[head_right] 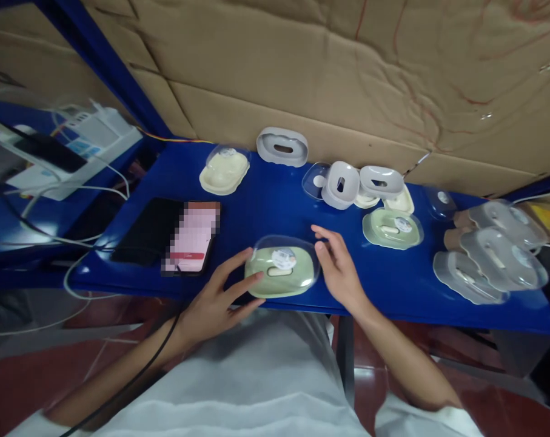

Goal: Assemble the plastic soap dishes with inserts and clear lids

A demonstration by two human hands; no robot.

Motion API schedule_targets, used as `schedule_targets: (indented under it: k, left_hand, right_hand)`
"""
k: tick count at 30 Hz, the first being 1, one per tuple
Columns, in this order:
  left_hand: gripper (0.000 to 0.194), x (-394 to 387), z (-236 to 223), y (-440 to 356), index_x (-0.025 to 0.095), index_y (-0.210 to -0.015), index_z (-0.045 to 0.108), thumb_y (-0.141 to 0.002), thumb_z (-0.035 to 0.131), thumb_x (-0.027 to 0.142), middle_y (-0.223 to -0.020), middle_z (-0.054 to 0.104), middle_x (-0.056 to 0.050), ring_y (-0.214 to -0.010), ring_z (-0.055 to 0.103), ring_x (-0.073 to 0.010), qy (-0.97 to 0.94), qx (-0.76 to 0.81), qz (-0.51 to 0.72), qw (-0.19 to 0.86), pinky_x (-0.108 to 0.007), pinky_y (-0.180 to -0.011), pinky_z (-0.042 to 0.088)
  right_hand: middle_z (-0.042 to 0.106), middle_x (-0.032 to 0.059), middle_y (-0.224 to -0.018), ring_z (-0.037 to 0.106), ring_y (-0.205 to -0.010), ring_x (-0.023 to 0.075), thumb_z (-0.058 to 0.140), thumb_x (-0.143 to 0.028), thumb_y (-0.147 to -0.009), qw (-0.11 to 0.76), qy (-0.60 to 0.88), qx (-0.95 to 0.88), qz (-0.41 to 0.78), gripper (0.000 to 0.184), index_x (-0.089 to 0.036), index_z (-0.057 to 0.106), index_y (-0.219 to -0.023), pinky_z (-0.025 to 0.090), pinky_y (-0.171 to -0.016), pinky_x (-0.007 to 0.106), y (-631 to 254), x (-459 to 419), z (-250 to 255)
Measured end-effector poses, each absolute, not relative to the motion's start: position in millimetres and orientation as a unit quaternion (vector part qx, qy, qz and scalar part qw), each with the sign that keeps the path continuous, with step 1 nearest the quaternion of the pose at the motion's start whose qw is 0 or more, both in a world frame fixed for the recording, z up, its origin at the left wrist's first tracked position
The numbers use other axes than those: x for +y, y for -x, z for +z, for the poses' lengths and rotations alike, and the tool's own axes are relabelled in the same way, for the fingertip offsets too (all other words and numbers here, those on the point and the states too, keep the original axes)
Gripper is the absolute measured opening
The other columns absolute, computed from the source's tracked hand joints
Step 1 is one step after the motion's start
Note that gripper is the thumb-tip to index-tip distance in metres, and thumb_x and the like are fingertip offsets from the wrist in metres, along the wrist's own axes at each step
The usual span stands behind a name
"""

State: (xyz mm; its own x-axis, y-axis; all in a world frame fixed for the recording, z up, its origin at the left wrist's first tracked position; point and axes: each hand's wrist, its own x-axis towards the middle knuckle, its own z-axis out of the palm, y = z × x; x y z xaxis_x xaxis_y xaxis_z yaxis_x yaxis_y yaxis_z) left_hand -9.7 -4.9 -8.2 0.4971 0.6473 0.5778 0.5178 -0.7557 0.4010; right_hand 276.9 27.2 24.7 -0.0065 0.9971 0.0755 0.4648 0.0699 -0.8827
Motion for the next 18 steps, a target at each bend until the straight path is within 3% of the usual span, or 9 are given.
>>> schedule_targets:
  k: [2, 5, 8, 13, 18]
  left_hand:
    - [0.047, -3.2, -7.8, 10.6, 0.020, -0.143, 0.060, -0.099, 0.074, 0.024, -0.157, 0.050, -0.019, -0.149, 0.050, -0.0351, -0.867, 0.336, 0.355, 0.095, -0.053, -0.118, 0.053]
    - [0.040, -2.0, -9.1, 11.6, 0.020, -0.136, 0.064, -0.098, 0.076, 0.028, -0.145, 0.058, -0.017, -0.140, 0.056, -0.0334, -0.860, 0.340, 0.368, 0.090, -0.053, -0.114, 0.056]
    - [0.037, -3.3, -10.7, 11.1, 0.019, -0.132, 0.065, -0.097, 0.077, 0.028, -0.134, 0.064, -0.016, -0.129, 0.063, -0.0303, -0.852, 0.340, 0.393, 0.063, -0.049, -0.109, 0.060]
    - [0.048, -3.9, -8.5, 9.5, 0.020, -0.145, 0.057, -0.100, 0.072, 0.024, -0.157, 0.051, -0.021, -0.147, 0.055, -0.0342, -0.843, 0.376, 0.365, 0.118, -0.052, -0.116, 0.056]
    - [0.051, -1.5, -9.1, 11.5, 0.022, -0.147, 0.055, -0.099, 0.072, 0.022, -0.162, 0.047, -0.019, -0.149, 0.054, -0.0315, -0.829, 0.376, 0.372, 0.180, -0.051, -0.120, 0.053]
  right_hand:
    - [0.046, 0.0115, -0.165, 0.050, -0.148, 0.0299, 0.046, -0.052, -0.111, 0.345, 0.548, -0.720, 0.249, 0.053, -0.032, 0.052, -0.159, 0.046, -0.121, 0.052, -268.4, 17.5, 19.4]
    - [0.024, 0.0074, -0.179, 0.024, -0.165, 0.0338, 0.054, -0.052, -0.108, 0.234, 0.408, -0.861, 0.195, 0.066, -0.037, 0.033, -0.170, 0.035, -0.129, 0.058, -269.3, 9.4, 20.2]
    - [0.029, 0.0051, -0.178, 0.021, -0.166, 0.0318, 0.060, -0.043, -0.107, 0.149, 0.328, -0.915, 0.182, 0.069, -0.038, 0.032, -0.170, 0.033, -0.131, 0.057, -280.1, 14.6, 30.8]
    - [0.033, 0.0004, -0.177, 0.014, -0.168, 0.0290, 0.048, -0.025, -0.111, 0.089, 0.317, -0.930, 0.166, 0.062, -0.040, 0.032, -0.169, 0.023, -0.133, 0.064, -289.9, 28.2, 43.6]
    - [0.038, 0.0048, -0.174, 0.025, -0.165, 0.0308, 0.053, -0.032, -0.110, 0.117, 0.314, -0.931, 0.143, 0.062, -0.038, 0.034, -0.169, 0.039, -0.128, 0.059, -283.8, 27.4, 35.3]
